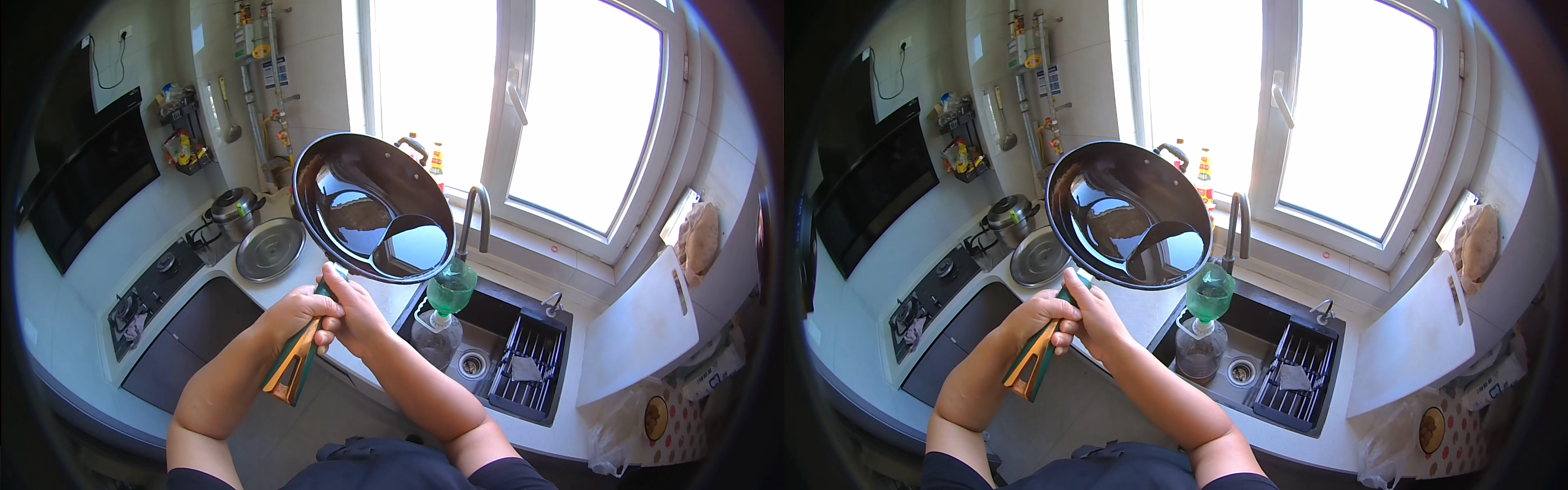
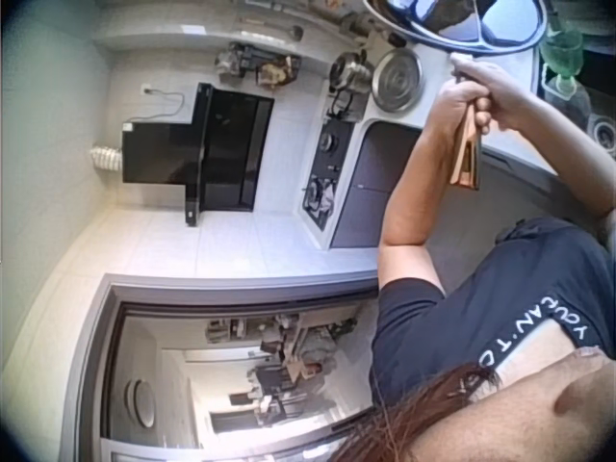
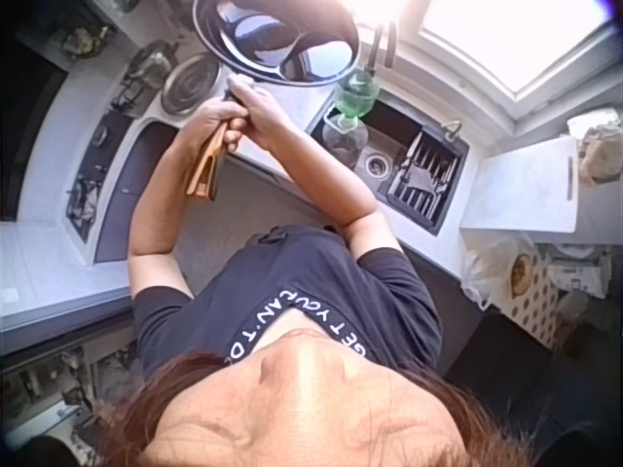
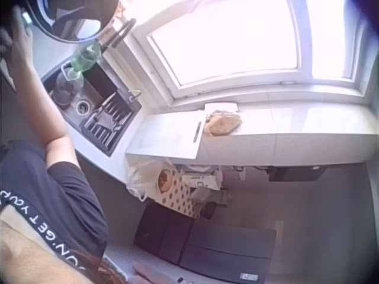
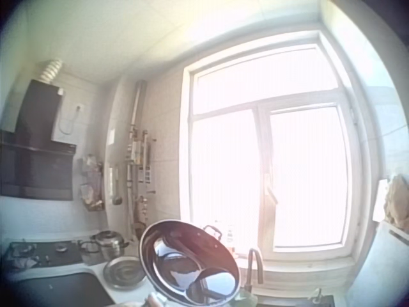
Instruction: The person removes a red cap from a plastic bottle, inserts a plastic funnel into the opening, and pours used oil from a wok into the bottle. They then place the funnel and cap into a plastic bag and tie it.
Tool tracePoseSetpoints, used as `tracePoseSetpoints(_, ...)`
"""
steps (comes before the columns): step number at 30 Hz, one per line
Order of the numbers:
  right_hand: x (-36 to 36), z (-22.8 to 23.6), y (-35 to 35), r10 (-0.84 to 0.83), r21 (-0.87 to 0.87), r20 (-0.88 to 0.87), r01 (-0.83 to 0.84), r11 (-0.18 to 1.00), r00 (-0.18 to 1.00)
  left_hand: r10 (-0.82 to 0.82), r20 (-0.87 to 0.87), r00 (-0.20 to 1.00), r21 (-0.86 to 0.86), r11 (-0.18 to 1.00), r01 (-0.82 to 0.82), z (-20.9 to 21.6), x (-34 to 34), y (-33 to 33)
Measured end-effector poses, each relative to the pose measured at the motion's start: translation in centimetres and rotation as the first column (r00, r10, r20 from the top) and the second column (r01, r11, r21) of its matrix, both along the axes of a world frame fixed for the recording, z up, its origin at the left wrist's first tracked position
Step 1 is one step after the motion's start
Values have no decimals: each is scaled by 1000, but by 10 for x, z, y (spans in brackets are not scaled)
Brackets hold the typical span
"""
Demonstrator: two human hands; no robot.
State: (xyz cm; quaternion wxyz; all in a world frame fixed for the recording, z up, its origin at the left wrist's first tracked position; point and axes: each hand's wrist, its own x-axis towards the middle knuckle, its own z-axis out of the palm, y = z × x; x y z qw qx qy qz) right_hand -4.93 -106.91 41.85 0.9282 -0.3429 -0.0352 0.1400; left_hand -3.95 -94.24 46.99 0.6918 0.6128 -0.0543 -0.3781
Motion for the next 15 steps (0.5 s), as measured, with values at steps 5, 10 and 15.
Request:
tracePoseSetpoints(5, 1, 1, 2, -19, -22, 0, 19, 1000, 1000, 2, -23, 1000, -50, 999, -3, -6, 4, 3)
tracePoseSetpoints(10, 2, 0, -5, 75, -183, 7, -73, 980, 997, 11, -8, 1000, -49, 999, -12, -8, 4, 2)
tracePoseSetpoints(15, 3, -14, -30, 128, -452, -10, -118, 884, 992, -8, -47, 999, -80, 997, 4, -6, 7, 0)
